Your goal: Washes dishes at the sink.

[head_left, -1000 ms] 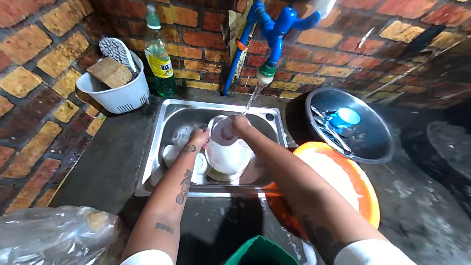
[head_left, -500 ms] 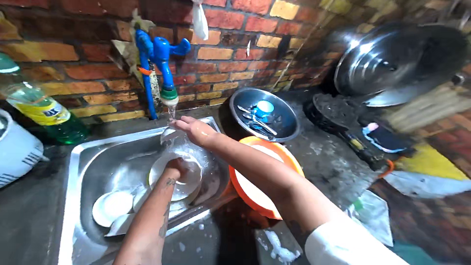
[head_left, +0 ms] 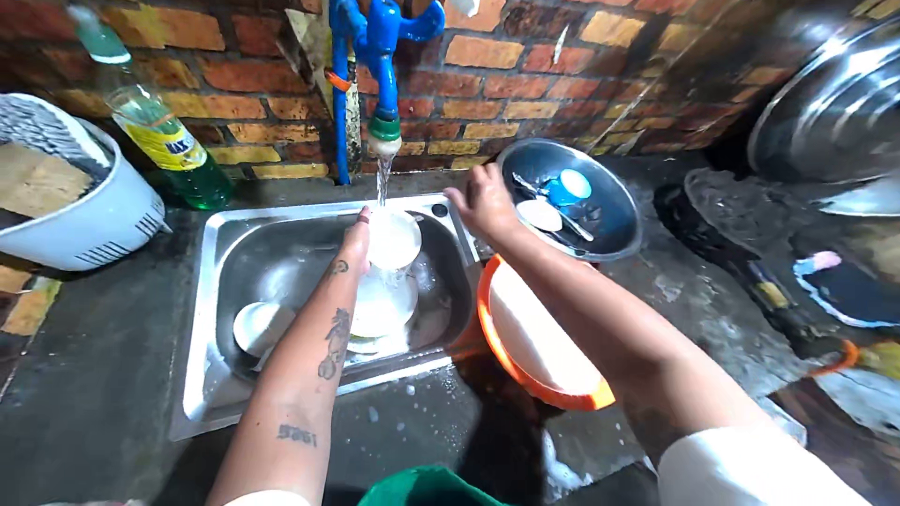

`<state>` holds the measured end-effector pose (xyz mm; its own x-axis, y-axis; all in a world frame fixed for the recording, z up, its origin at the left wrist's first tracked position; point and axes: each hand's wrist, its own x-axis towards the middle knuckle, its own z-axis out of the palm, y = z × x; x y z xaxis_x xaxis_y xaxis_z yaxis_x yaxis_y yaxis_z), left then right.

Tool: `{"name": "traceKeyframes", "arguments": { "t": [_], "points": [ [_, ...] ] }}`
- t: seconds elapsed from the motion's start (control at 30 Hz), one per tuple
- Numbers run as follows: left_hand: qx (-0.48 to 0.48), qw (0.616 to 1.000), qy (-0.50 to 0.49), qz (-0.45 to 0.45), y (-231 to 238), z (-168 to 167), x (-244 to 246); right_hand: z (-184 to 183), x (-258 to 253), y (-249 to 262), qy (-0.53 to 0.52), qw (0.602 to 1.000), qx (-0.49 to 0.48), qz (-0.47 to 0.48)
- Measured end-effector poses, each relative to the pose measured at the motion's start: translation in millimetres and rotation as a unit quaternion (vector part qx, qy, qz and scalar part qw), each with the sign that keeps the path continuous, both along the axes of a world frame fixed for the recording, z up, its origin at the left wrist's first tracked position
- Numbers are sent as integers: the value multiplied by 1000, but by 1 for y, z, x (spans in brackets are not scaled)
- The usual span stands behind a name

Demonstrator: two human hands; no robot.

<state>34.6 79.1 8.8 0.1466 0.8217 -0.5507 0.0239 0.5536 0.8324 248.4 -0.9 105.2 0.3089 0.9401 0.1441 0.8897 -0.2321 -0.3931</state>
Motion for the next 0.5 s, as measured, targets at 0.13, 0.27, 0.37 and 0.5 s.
{"name": "traceKeyframes", "arguments": {
  "t": [0.13, 0.27, 0.37, 0.5],
  "points": [
    [-33, 998, 9, 47, -11, 14, -5, -20, -71, 28, 121, 982, -135, 53],
    [2, 994, 33, 105, -12, 13, -22, -37, -117, 40, 104, 980, -169, 31],
    [53, 983, 89, 148, -9, 14, -35, -44, -144, 42, 65, 985, -157, 39],
    [69, 975, 115, 177, -13, 7, -49, -36, -158, 50, 51, 985, -155, 61]
  ]
}}
